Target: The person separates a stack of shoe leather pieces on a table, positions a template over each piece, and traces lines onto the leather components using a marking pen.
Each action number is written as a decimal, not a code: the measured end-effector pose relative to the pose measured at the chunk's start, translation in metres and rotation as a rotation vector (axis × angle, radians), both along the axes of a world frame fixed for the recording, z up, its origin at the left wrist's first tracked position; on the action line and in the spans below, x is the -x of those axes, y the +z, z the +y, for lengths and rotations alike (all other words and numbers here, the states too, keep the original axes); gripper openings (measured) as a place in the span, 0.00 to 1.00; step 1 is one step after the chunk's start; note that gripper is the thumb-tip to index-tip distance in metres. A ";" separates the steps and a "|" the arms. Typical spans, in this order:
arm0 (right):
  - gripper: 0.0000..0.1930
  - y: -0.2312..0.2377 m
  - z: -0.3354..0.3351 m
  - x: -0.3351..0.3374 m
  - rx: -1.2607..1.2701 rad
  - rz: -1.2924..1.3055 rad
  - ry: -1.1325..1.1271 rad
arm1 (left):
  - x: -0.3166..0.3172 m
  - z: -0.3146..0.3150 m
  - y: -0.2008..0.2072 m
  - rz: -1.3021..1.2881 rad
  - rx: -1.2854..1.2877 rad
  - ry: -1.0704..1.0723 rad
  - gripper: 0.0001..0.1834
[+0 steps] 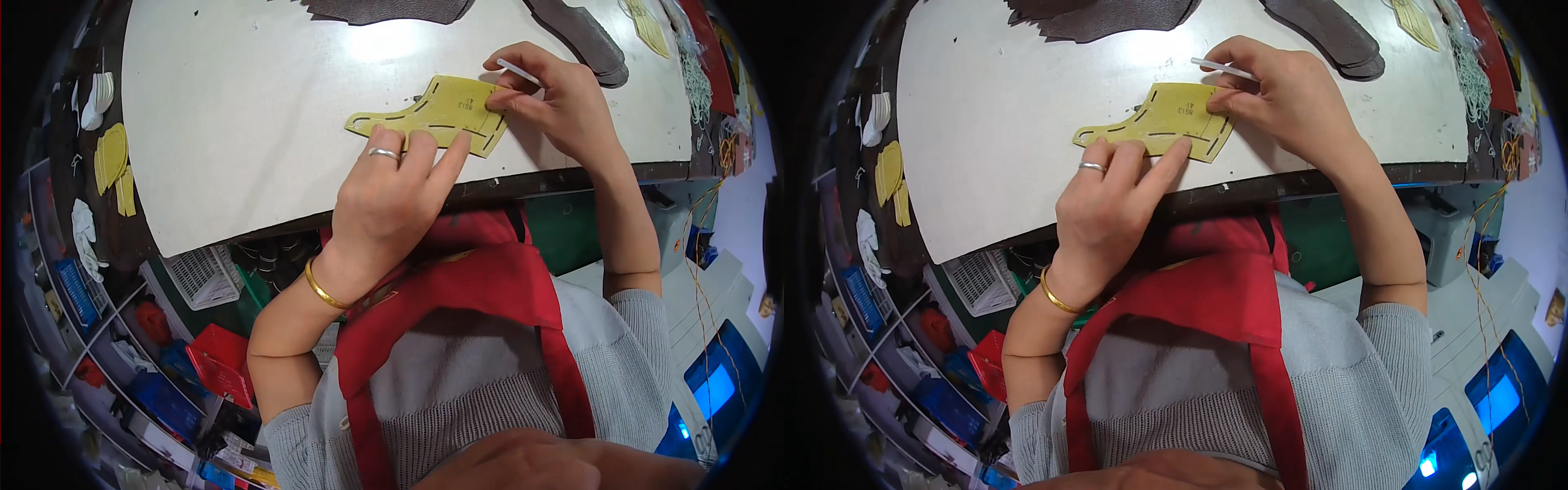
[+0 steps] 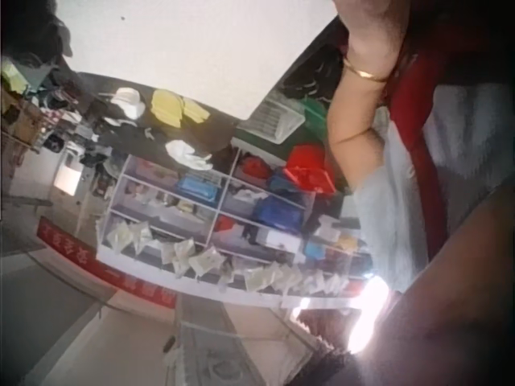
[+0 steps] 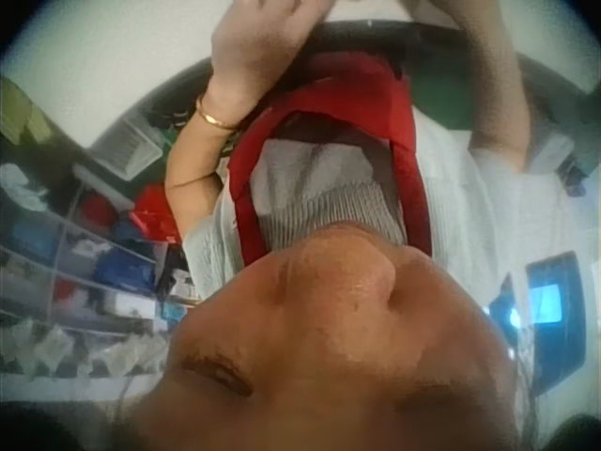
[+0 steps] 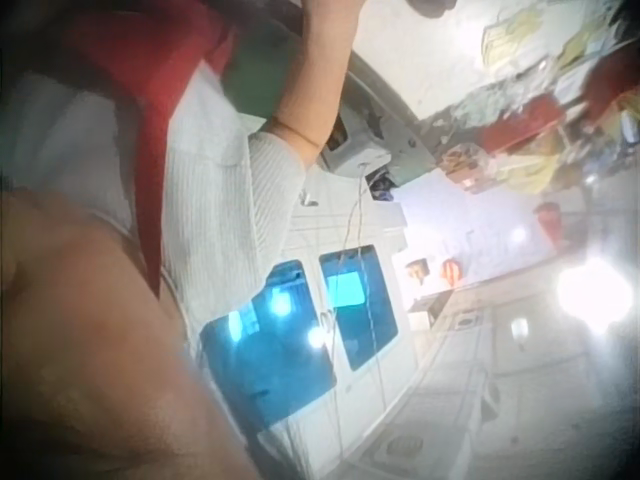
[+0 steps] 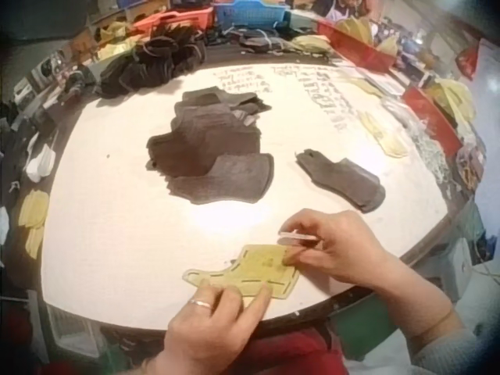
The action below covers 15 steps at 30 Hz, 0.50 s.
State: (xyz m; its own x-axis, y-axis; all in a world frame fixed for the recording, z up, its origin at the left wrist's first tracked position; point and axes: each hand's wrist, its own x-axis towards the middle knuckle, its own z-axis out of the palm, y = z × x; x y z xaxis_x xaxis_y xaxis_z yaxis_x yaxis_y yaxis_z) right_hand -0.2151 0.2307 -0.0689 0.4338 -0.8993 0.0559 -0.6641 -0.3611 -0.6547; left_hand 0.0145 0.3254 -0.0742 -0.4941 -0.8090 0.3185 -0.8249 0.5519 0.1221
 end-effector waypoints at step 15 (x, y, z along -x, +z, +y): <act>0.14 0.017 -0.017 -0.076 0.082 -0.167 0.441 | 0.013 0.016 -0.013 0.057 -0.029 0.042 0.24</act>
State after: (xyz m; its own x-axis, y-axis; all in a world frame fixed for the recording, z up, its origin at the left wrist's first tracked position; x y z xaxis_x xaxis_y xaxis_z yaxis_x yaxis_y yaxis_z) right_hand -0.1391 0.2138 -0.0516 0.7522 -0.6208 0.2209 -0.3236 -0.6401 -0.6968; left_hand 0.0017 0.3417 -0.0873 -0.4411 -0.8379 0.3214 -0.8387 0.5124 0.1847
